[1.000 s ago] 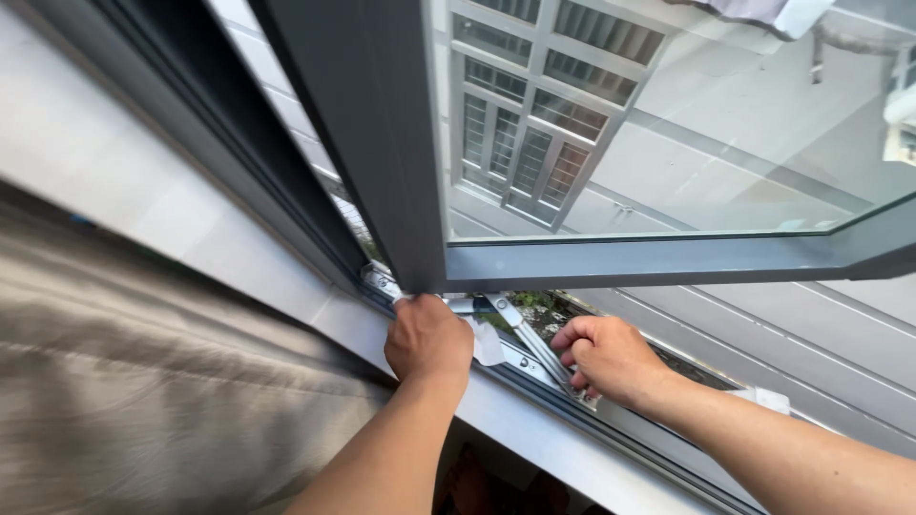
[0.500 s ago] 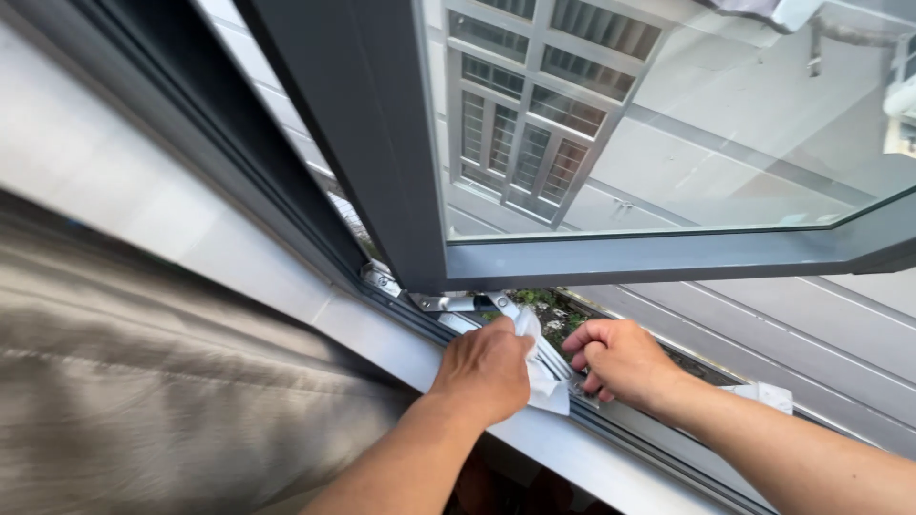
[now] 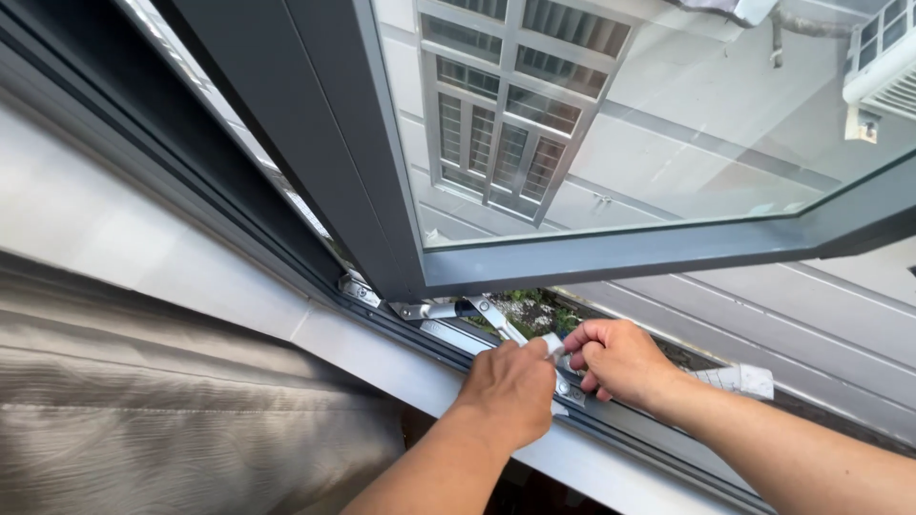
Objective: Cleaning the bottom frame and glass of an open window using a white cloth.
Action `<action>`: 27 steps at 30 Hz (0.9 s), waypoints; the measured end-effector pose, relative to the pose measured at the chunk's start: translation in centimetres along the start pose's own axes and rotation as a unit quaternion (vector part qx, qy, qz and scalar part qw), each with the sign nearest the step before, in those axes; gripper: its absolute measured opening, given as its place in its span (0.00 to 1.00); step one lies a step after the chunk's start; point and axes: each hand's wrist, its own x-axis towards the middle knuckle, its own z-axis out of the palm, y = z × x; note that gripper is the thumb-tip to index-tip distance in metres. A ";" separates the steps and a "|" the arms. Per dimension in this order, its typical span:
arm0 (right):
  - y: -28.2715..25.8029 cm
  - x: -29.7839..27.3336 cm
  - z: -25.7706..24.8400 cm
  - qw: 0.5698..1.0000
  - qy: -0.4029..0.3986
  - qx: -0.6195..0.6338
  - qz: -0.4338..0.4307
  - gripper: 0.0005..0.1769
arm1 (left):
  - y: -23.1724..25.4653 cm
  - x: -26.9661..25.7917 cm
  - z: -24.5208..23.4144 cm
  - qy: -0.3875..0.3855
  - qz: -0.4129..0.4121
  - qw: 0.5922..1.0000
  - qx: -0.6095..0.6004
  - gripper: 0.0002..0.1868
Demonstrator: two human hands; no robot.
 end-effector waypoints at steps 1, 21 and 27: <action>0.2 0.0 -0.1 1.000 -0.001 0.002 0.004 0.22 | -0.1 0.2 -0.1 -0.004 0.001 1.000 -0.001 0.14; 2.4 1.7 -0.8 0.998 0.060 0.037 -0.008 0.22 | -2.3 6.0 -2.3 -0.029 0.019 0.980 0.197 0.09; 3.1 0.8 -0.6 0.992 0.107 0.043 -0.044 0.21 | 1.8 5.1 -1.1 -0.078 0.050 0.969 0.231 0.09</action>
